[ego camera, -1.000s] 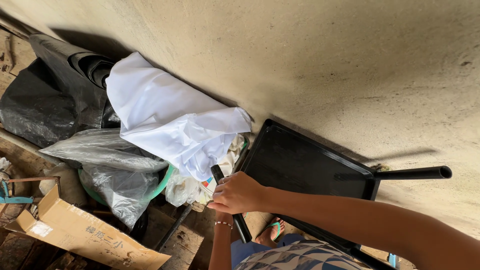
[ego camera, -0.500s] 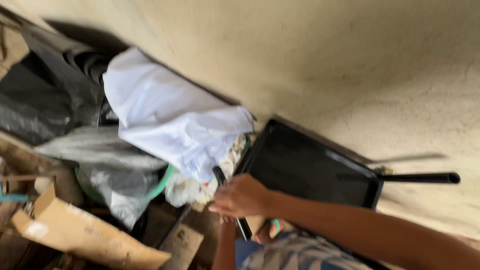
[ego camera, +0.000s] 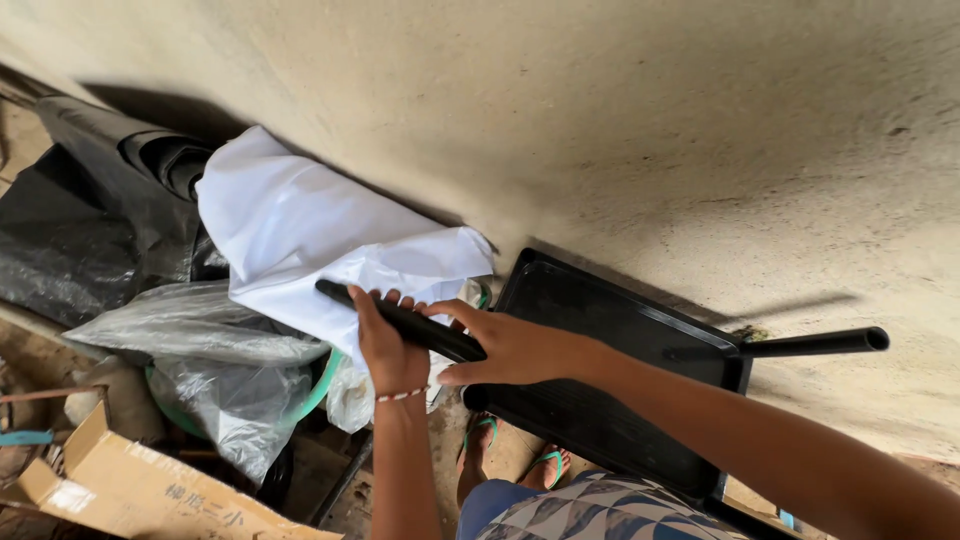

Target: The person cleans and assembles a small plastic tiered shelf unit and then organizes shoes.

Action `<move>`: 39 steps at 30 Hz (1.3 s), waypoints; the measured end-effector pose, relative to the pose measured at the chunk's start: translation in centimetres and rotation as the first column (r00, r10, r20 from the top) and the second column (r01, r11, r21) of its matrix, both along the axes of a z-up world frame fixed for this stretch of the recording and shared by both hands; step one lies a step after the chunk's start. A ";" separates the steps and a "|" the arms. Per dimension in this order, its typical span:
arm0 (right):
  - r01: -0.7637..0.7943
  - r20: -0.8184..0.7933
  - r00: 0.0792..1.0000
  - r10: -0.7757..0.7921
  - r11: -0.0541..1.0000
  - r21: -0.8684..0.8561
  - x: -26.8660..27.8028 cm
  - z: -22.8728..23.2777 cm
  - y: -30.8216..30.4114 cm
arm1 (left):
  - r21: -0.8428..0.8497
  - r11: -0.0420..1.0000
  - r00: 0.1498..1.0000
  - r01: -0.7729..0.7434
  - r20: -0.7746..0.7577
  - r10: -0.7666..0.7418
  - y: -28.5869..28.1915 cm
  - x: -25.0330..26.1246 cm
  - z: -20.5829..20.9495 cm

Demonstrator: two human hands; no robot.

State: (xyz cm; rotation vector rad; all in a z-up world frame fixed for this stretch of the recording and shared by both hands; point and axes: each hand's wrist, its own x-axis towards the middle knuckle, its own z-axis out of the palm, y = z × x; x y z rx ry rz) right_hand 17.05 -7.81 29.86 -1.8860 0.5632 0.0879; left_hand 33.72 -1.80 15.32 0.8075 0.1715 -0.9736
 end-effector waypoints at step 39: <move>-0.546 -0.514 0.836 0.192 0.209 -0.811 -3.6 -9.2 -19.9 | 0.805 0.546 -0.436 -0.232 0.416 -0.798 3.6 -11.0 5.7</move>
